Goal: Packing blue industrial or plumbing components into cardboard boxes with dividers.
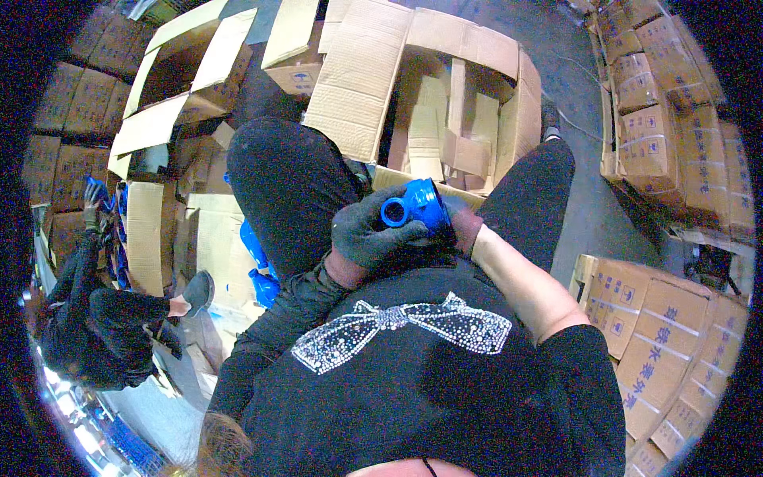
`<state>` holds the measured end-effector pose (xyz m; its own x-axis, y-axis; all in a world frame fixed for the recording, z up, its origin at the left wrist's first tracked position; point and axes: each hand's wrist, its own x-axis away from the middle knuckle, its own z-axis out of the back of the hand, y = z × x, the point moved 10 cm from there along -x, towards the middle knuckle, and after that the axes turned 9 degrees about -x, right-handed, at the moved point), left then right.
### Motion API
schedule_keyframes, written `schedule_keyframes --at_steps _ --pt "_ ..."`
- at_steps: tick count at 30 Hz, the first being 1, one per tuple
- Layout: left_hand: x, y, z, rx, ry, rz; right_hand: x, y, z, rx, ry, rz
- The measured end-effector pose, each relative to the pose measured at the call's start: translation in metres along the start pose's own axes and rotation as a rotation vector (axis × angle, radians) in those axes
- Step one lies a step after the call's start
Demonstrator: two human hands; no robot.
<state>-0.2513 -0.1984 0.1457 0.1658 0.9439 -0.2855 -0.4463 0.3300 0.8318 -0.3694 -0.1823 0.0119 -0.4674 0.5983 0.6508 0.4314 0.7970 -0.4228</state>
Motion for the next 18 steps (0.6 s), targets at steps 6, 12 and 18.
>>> schedule_keyframes --at_steps 6,12,18 --pt "0.000 0.000 -0.002 -0.020 -0.047 0.001 -0.008 0.010 0.010 0.363 -0.112 0.054" --pt "0.001 0.001 -0.003 0.042 -0.039 -0.004 -0.017 0.032 0.020 0.023 -0.117 -0.112" --pt "0.000 -0.006 -0.007 0.106 -0.070 0.069 -0.010 -0.005 -0.001 0.507 -0.172 0.156"
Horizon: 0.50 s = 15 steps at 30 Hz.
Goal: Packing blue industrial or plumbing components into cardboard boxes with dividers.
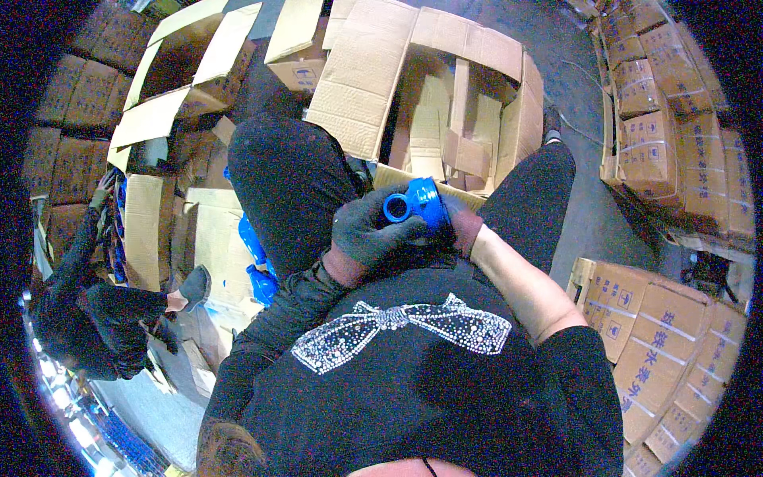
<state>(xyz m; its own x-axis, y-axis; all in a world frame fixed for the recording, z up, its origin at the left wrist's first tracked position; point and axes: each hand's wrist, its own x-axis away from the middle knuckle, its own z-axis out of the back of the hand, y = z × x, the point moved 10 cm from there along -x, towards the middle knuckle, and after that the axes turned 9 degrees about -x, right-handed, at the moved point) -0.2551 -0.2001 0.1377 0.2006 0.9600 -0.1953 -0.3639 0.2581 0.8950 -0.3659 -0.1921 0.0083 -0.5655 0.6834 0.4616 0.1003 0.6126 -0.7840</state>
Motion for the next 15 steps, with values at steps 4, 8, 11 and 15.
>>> schedule_keyframes --at_steps 4,8,11,15 --pt "0.005 -0.016 0.005 -0.072 0.022 0.070 0.012 -0.027 0.027 -0.525 0.373 -0.008" --pt "0.000 -0.019 0.024 0.148 0.152 0.222 0.065 -0.082 0.055 0.205 0.314 0.537" --pt "-0.002 -0.028 0.017 0.509 0.105 0.328 0.093 -0.095 0.029 0.619 0.188 0.733" --pt "0.001 -0.035 0.016 0.564 0.037 0.407 0.094 -0.060 0.037 -0.089 0.261 0.314"
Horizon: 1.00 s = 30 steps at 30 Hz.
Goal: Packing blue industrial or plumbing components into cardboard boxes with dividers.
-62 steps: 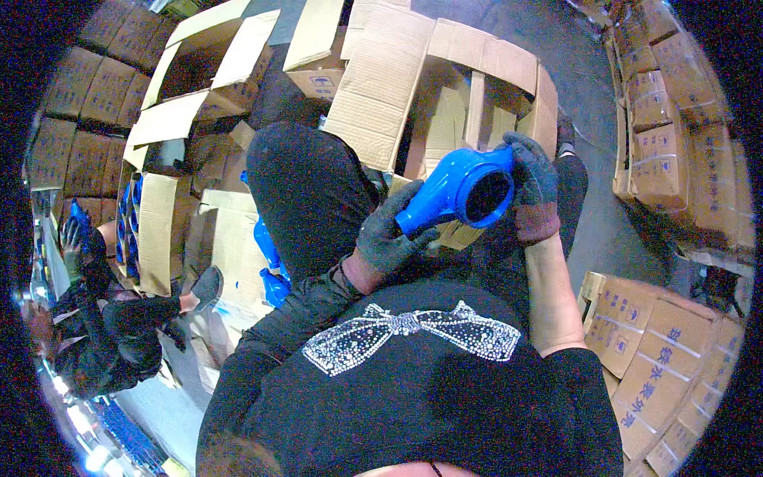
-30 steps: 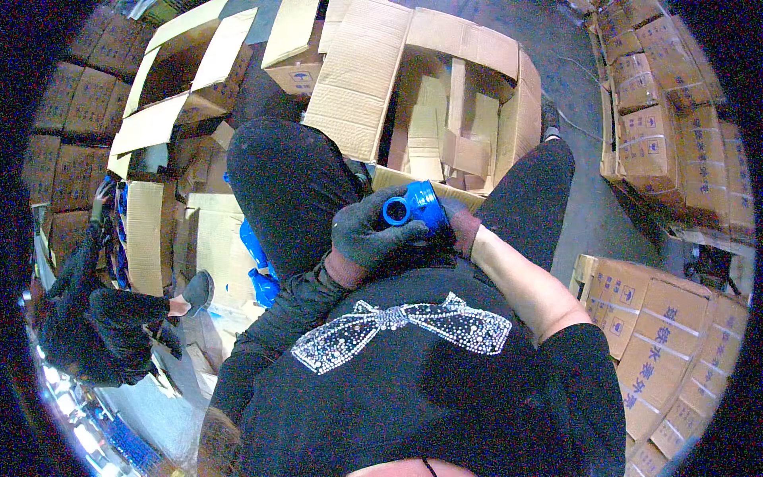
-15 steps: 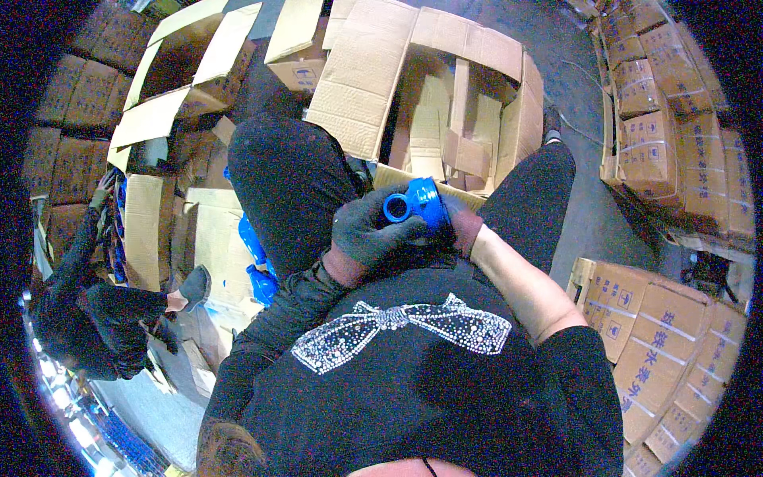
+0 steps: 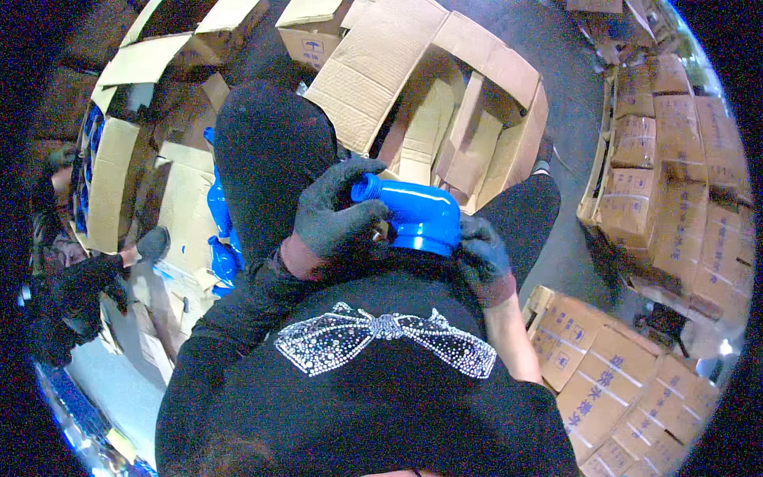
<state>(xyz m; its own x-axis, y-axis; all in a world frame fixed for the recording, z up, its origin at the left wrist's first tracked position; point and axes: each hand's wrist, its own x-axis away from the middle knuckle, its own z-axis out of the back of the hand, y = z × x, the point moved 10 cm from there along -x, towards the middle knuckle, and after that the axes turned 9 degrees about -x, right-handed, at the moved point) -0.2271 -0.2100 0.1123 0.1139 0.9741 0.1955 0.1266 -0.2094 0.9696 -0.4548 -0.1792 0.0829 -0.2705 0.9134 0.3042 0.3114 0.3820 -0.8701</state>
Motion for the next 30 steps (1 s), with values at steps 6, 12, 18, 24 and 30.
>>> schedule_keyframes --at_steps 6,12,18,24,30 --pt "-0.001 0.001 0.001 0.057 -0.044 -0.015 -0.006 0.031 0.001 -0.319 0.087 -0.197" --pt "-0.004 0.005 -0.001 -0.021 -0.039 -0.082 -0.010 0.044 0.011 -0.248 0.126 -0.240" --pt "-0.008 -0.002 -0.003 -0.066 -0.068 0.012 -0.007 0.072 0.007 -0.214 0.175 -0.433" --pt "-0.016 -0.004 0.000 -0.037 -0.041 0.065 -0.011 0.071 0.003 -0.203 0.139 -0.453" --pt "-0.023 -0.009 0.004 -0.110 0.017 0.085 -0.011 0.066 0.002 -0.224 0.105 -0.416"
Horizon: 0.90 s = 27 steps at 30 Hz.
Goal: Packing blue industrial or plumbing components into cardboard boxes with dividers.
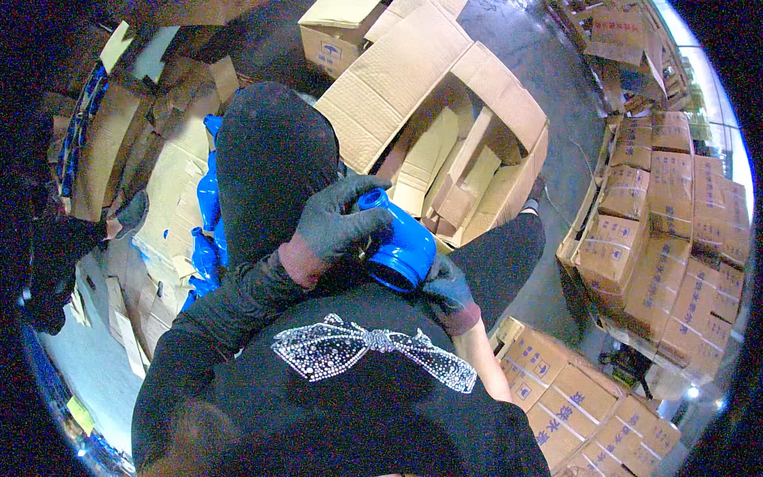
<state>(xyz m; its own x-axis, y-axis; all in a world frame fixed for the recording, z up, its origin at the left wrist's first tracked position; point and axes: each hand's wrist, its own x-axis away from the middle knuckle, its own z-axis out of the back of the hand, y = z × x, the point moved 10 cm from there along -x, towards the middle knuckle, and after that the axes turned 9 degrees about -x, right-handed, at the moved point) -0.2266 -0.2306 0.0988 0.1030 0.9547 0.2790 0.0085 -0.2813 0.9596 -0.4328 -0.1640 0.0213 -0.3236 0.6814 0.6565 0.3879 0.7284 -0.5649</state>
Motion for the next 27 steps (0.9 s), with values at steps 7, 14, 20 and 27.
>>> schedule_keyframes --at_steps 7,14,20,27 --pt "-0.001 -0.005 -0.003 0.027 0.017 0.009 0.014 -0.011 -0.006 0.022 -0.004 0.037" --pt "0.003 -0.012 -0.003 0.173 -0.068 0.073 0.020 -0.028 0.010 0.222 0.018 0.258" --pt "0.003 0.024 -0.003 0.017 -0.074 -0.072 0.013 -0.041 -0.020 -0.061 0.059 0.220" --pt "0.003 0.070 0.019 0.036 0.047 -0.194 -0.001 -0.080 -0.053 -0.242 -0.139 0.262"
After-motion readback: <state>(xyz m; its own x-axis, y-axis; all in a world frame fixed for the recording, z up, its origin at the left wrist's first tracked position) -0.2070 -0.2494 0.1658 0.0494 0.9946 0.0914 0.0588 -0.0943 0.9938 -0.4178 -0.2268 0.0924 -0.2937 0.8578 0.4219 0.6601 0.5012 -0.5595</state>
